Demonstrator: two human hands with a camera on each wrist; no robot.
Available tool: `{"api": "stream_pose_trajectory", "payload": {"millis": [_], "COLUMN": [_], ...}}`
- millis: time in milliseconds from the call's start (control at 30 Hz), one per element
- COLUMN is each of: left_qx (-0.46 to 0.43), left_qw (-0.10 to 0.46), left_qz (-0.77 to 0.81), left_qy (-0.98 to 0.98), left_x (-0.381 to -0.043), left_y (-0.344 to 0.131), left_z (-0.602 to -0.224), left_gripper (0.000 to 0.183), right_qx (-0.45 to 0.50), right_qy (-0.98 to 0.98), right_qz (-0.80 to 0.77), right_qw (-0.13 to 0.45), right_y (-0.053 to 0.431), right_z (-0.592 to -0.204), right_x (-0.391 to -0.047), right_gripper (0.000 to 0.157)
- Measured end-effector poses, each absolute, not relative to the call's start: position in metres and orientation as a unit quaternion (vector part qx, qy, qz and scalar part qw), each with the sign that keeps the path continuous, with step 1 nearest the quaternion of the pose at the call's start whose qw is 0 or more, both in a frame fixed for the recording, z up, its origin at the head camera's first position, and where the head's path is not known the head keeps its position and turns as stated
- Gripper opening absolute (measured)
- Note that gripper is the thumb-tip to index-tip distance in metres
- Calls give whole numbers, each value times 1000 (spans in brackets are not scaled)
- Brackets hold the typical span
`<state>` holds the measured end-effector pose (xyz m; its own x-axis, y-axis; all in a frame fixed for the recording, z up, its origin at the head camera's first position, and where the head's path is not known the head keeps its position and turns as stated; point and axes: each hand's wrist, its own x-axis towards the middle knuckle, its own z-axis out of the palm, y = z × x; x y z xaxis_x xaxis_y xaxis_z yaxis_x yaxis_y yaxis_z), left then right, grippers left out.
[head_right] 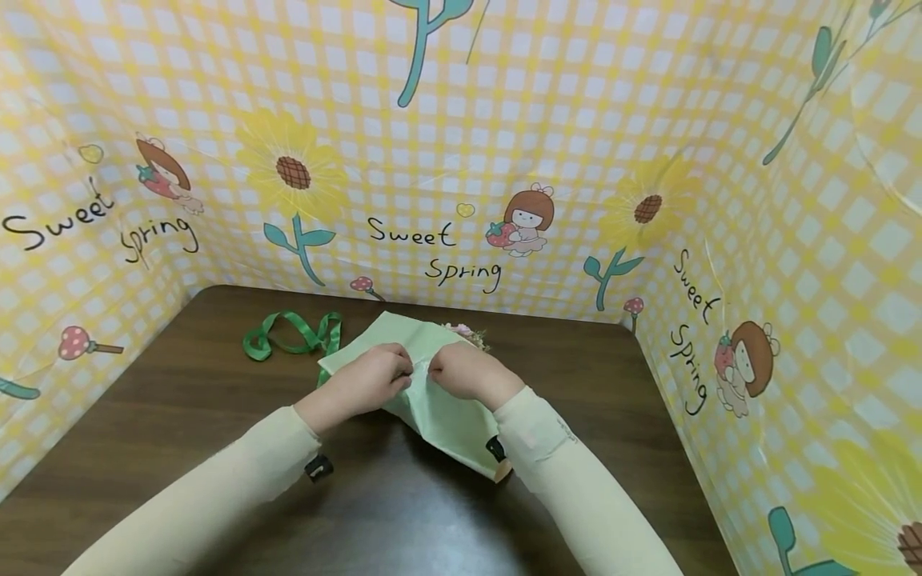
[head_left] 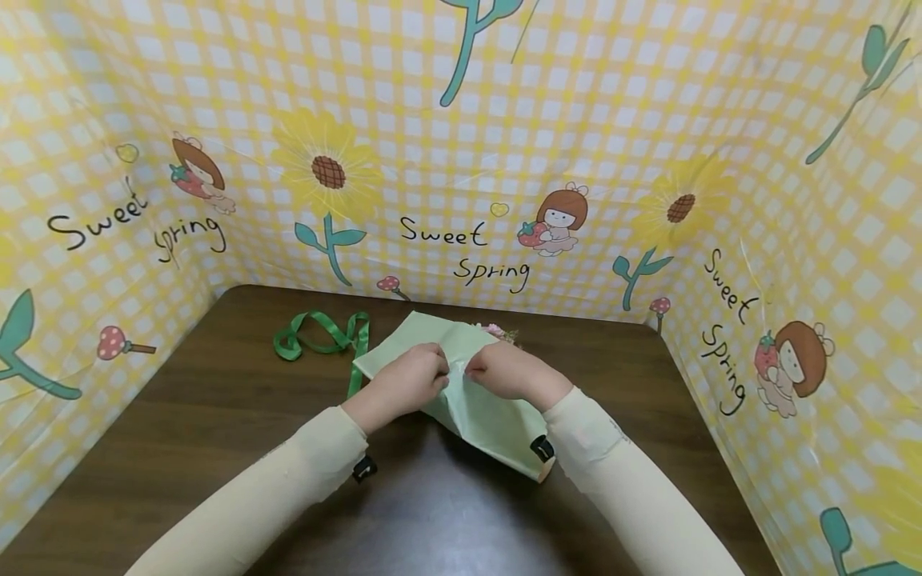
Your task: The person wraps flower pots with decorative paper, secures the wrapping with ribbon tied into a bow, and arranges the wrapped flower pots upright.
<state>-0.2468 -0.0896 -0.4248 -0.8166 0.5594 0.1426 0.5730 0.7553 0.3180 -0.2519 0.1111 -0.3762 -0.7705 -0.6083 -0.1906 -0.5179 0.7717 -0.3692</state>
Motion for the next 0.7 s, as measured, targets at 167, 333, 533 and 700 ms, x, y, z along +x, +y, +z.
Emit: {"api": "stream_pose_trajectory", "payload": {"millis": [167, 333, 533, 700], "left_qx": [-302, -310, -301, -306], "left_qw": [-7, 3, 31, 50], "left_qz": [-214, -216, -185, -162], "left_qy": [-929, -926, -935, -937], "left_x": [-240, -227, -214, -210], "left_y": [-85, -79, -78, -81], "left_z": [-424, -428, -431, -433], "left_gripper": [10, 15, 22, 23], "right_qx": [-295, -297, -298, -310], "right_qy": [936, 942, 948, 939], "right_qz": [-128, -119, -115, -93], "right_qw": [145, 103, 0, -117], "right_y": [110, 111, 107, 102], "right_z": [-377, -384, -403, -423], "right_x": [-251, -248, -234, -224], "right_gripper": [27, 19, 13, 12]}}
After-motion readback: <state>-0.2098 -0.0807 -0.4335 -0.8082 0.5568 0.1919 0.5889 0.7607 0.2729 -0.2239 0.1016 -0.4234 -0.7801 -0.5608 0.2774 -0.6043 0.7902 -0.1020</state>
